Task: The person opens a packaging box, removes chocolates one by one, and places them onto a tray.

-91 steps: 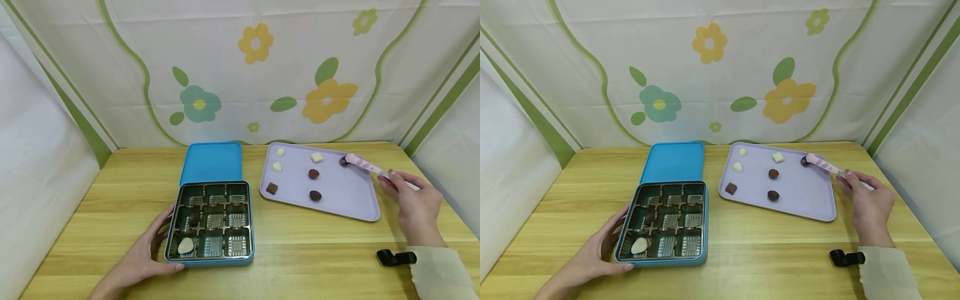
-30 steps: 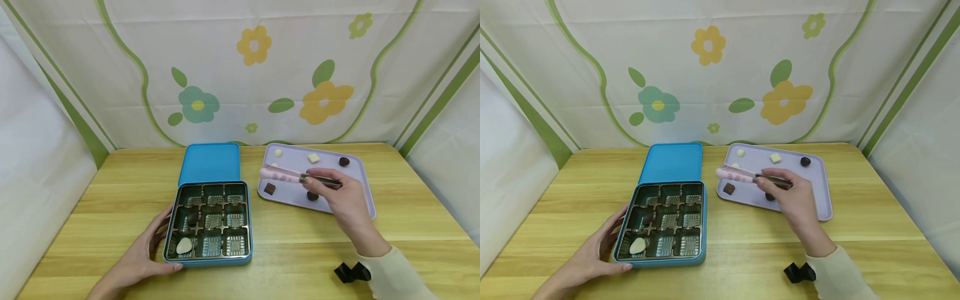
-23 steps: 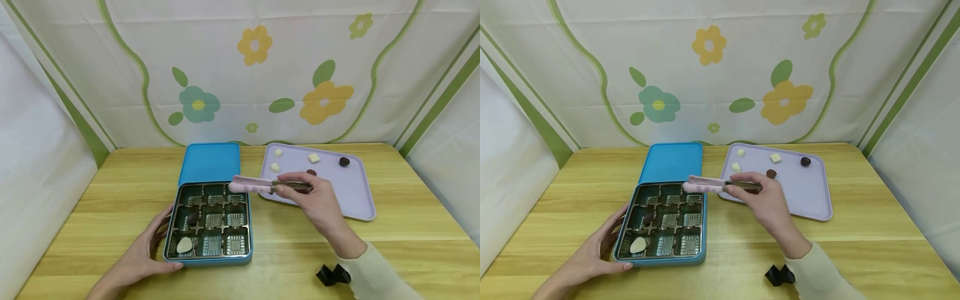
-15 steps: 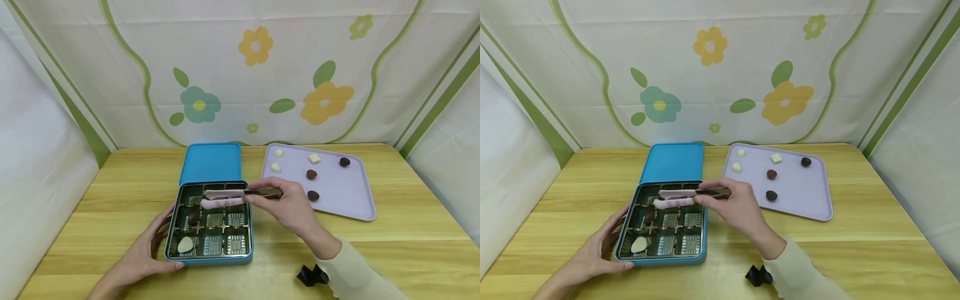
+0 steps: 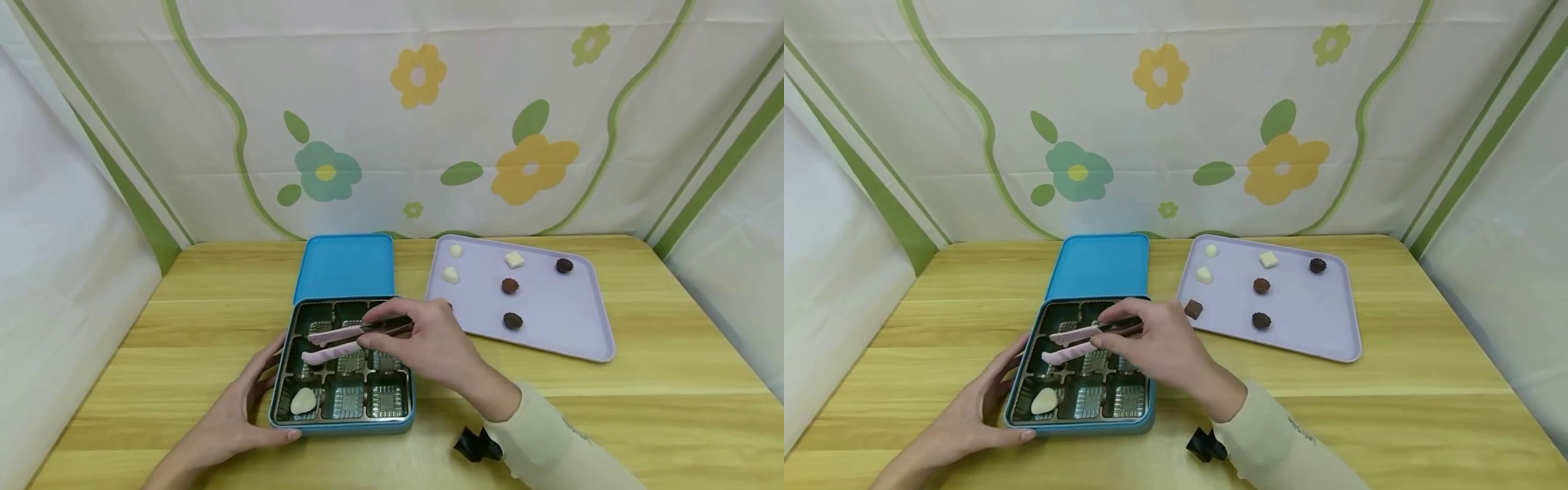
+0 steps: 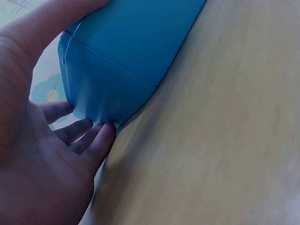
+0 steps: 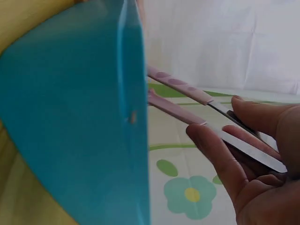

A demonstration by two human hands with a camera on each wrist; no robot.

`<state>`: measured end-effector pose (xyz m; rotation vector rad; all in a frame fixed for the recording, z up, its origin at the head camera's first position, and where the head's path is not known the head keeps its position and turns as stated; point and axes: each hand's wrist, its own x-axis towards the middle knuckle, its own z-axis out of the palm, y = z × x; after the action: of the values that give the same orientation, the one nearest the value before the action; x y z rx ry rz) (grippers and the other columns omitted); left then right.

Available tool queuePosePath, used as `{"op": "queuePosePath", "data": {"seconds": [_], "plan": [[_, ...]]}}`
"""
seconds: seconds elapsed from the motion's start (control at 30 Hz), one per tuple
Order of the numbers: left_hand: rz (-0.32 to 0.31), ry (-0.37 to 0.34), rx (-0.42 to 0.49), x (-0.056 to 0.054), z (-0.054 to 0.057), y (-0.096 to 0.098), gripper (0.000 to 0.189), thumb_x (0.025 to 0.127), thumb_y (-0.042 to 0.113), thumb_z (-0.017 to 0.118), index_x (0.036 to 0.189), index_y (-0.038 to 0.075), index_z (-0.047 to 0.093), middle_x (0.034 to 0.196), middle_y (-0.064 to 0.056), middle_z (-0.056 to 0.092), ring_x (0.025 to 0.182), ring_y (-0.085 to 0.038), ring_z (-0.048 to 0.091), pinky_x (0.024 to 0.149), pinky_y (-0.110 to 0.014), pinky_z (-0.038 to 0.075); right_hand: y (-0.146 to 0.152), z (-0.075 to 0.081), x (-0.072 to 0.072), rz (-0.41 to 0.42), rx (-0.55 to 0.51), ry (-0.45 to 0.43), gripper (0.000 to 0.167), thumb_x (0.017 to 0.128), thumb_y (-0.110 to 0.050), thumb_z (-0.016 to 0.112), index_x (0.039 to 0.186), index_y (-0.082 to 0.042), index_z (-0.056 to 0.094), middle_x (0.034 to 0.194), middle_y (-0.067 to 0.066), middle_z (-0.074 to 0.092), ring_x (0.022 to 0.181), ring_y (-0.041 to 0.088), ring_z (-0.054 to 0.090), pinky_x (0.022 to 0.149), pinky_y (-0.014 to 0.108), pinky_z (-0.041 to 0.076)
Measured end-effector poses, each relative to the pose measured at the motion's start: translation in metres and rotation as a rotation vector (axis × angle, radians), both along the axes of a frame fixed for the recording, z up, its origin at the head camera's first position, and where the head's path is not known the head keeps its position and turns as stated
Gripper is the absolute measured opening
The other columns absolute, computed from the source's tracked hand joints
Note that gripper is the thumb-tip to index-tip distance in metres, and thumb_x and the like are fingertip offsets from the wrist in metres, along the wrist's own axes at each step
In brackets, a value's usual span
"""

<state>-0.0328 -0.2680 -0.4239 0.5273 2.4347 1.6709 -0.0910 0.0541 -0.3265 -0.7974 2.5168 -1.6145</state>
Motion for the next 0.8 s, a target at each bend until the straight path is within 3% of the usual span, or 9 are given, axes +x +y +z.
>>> {"op": "queuePosePath", "data": {"seconds": [0.13,0.27,0.33,0.47,0.6,0.8], "plan": [[-0.012,0.012,0.006,-0.002,0.000,0.001,0.128,0.076,0.007,0.096,0.174,0.031,0.018,0.173,-0.013,0.030,0.144,0.012,0.037,0.112,-0.007,0.036,-0.011,0.016,-0.002,0.040,0.120,0.020,0.024,0.095,-0.021,0.083,0.117,-0.012,0.080,0.103,0.002,0.082,0.074,0.000,0.069,0.064,0.022,0.058],[-0.018,0.016,0.004,-0.003,0.000,0.000,0.127,0.077,0.007,0.096,0.174,0.031,0.017,0.174,-0.012,0.030,0.144,0.012,0.037,0.112,-0.007,0.037,-0.028,0.030,-0.007,0.093,0.274,0.043,0.024,0.097,-0.021,0.082,0.119,-0.012,0.079,0.110,0.003,0.083,0.084,0.006,0.076,0.069,0.021,0.058],[-0.022,0.015,0.005,-0.003,0.001,0.000,0.127,0.077,0.007,0.096,0.174,0.031,0.017,0.173,-0.012,0.030,0.144,0.012,0.037,0.112,-0.008,0.037,-0.038,0.034,-0.011,0.124,0.347,0.047,0.025,0.098,-0.021,0.081,0.121,-0.012,0.079,0.113,0.003,0.083,0.092,0.007,0.078,0.074,0.019,0.059],[-0.021,0.011,0.014,-0.002,0.000,0.001,0.126,0.078,0.006,0.095,0.174,0.030,0.016,0.173,-0.013,0.031,0.144,0.008,0.041,0.111,-0.010,0.040,-0.054,0.035,-0.019,0.201,0.439,0.061,0.018,0.102,-0.019,0.077,0.116,-0.009,0.080,0.108,0.004,0.083,0.093,0.009,0.078,0.076,0.017,0.058],[-0.012,-0.024,-0.011,0.000,-0.002,0.001,0.126,0.080,0.008,0.094,0.174,0.033,0.014,0.172,-0.017,0.031,0.139,0.010,0.044,0.109,-0.013,0.045,-0.054,0.028,-0.022,0.204,0.391,0.077,0.009,0.102,-0.015,0.075,0.104,-0.009,0.082,0.101,0.003,0.083,0.087,0.007,0.076,0.073,0.016,0.057],[0.000,-0.040,-0.030,0.000,-0.001,-0.002,0.127,0.080,0.009,0.094,0.174,0.035,0.014,0.172,-0.016,0.030,0.138,0.013,0.042,0.109,-0.012,0.043,-0.035,0.021,-0.019,0.100,0.222,-0.002,0.005,0.098,-0.018,0.080,0.101,-0.014,0.082,0.096,-0.003,0.082,0.081,0.000,0.072,0.073,0.020,0.058]]}}
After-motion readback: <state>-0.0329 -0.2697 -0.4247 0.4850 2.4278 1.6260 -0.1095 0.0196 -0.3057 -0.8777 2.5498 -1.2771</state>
